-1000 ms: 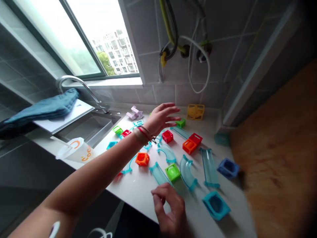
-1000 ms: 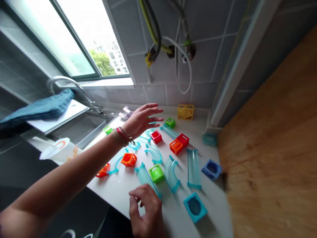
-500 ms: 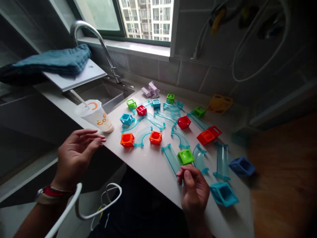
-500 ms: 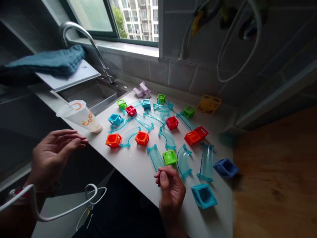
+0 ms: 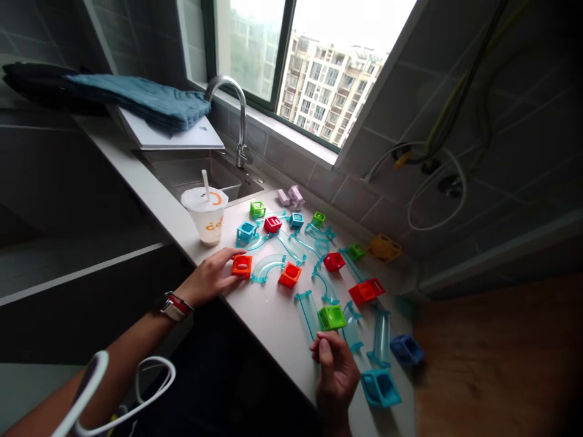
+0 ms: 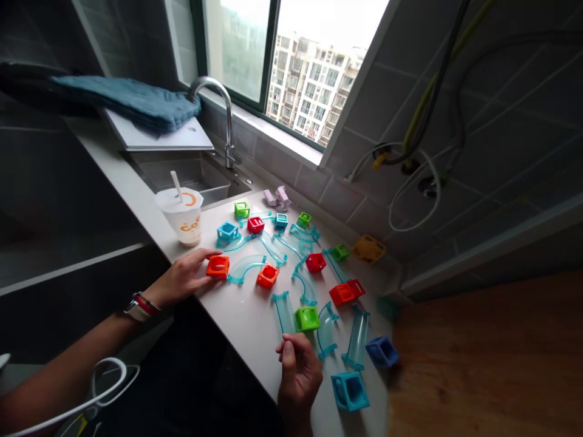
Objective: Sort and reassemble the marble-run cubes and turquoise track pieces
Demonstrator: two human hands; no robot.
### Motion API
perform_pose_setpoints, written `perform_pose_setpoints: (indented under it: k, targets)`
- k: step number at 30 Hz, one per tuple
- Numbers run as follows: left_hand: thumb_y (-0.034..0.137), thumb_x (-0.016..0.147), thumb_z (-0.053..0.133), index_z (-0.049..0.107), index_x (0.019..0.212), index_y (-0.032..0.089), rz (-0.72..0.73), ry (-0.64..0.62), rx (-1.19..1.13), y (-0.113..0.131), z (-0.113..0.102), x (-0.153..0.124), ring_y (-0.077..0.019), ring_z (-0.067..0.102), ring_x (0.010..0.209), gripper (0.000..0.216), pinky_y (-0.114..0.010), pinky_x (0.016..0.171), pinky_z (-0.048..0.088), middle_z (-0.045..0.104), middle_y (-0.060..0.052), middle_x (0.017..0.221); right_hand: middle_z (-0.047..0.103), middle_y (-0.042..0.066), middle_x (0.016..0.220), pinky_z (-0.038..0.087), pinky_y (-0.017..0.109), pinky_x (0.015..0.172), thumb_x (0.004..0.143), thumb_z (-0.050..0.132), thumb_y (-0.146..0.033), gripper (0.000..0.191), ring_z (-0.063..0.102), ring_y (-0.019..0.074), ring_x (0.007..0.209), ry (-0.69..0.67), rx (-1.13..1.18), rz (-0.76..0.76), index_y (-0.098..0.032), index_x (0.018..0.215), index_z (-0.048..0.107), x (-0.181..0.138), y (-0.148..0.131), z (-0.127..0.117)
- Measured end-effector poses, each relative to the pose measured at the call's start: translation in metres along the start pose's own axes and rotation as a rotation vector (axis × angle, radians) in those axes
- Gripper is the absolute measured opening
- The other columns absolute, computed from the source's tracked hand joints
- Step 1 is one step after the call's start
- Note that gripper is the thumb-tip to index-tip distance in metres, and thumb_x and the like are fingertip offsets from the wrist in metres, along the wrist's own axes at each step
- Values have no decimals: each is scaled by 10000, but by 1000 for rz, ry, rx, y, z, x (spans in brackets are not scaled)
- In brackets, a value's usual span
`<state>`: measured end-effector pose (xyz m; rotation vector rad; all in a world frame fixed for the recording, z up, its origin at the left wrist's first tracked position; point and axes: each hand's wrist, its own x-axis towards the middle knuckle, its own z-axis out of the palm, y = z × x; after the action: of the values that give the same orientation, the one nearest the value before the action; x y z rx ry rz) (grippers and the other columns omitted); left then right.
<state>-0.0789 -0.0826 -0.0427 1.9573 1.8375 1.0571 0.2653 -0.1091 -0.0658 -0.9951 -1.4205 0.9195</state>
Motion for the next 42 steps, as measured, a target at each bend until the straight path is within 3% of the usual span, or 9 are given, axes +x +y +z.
perform_pose_setpoints:
  k: [6, 14, 19, 23, 28, 33, 38, 40, 42]
  targets:
    - [332, 846, 710, 623, 1272, 217, -45, 204, -126, -7, -3, -18, -290, 686, 1171, 450, -451, 1058, 546, 705, -80, 1251, 678, 13, 737, 546, 285, 625, 1003, 594, -322, 210, 657, 172, 663, -58, -243, -124, -176, 974, 743, 1, 6, 3]
    - [213, 840, 662, 660, 1219, 236, 24, 177, -192, -12, 3, -27, -277, 676, 1195, 379, -428, 1068, 540, 703, -69, 1248, 711, 24, 798, 568, 293, 681, 1006, 585, -264, 173, 694, 176, 709, -94, -500, -296, -180, 1019, 736, -3, 0, 12]
    - [249, 906, 629, 499, 1450, 234, 45, 167, -184, -20, 16, -37, -302, 590, 1347, 559, -473, 1159, 462, 612, -122, 1460, 689, 26, 804, 536, 275, 606, 998, 576, -244, 163, 651, 170, 672, -109, -602, -374, -181, 1017, 726, -2, 1, 16]
    - [339, 922, 648, 408, 1537, 237, 26, 179, -142, -24, 28, -38, -356, 604, 1298, 668, -558, 1146, 434, 613, -157, 1451, 655, 18, 785, 523, 293, 630, 985, 568, -205, 153, 621, 171, 673, -18, -676, -447, -183, 980, 720, -3, -2, 18]
    - [495, 921, 658, 401, 1543, 265, 24, 214, -11, -28, 38, -34, -374, 656, 1182, 712, -564, 1073, 484, 679, -150, 1299, 655, 28, 787, 537, 329, 691, 945, 549, -137, 177, 641, 201, 752, -143, -666, -531, -203, 977, 710, 0, -22, 53]
    - [491, 918, 676, 343, 1569, 259, 61, 208, -66, -33, 40, -34, -408, 640, 1235, 767, -609, 1083, 462, 664, -167, 1376, 691, 33, 792, 539, 352, 722, 896, 585, -106, 194, 639, 194, 749, -264, -553, -631, -208, 1016, 697, 15, -42, 83]
    - [515, 871, 737, 441, 1505, 294, -103, 291, -349, 11, 9, -22, -414, 545, 1375, 734, -629, 1155, 414, 582, -117, 1490, 670, 29, 783, 530, 352, 722, 964, 574, -222, 143, 634, 195, 760, 92, -611, -425, -201, 954, 715, 39, -51, 22]
    - [448, 904, 713, 491, 1476, 310, -19, 345, -417, 46, -3, -8, -388, 491, 1430, 629, -587, 1211, 362, 545, -95, 1523, 665, 36, 832, 522, 342, 736, 1001, 551, -244, 166, 635, 190, 783, 218, -630, -333, -183, 993, 705, 45, -53, -11]
    - [354, 926, 698, 577, 1362, 313, 172, 307, -511, 84, -2, 12, -330, 605, 1304, 454, -497, 1137, 459, 650, -71, 1366, 671, 45, 869, 528, 340, 757, 1018, 545, -285, 193, 647, 190, 803, 302, -638, -268, -167, 1013, 697, 51, -57, -36]
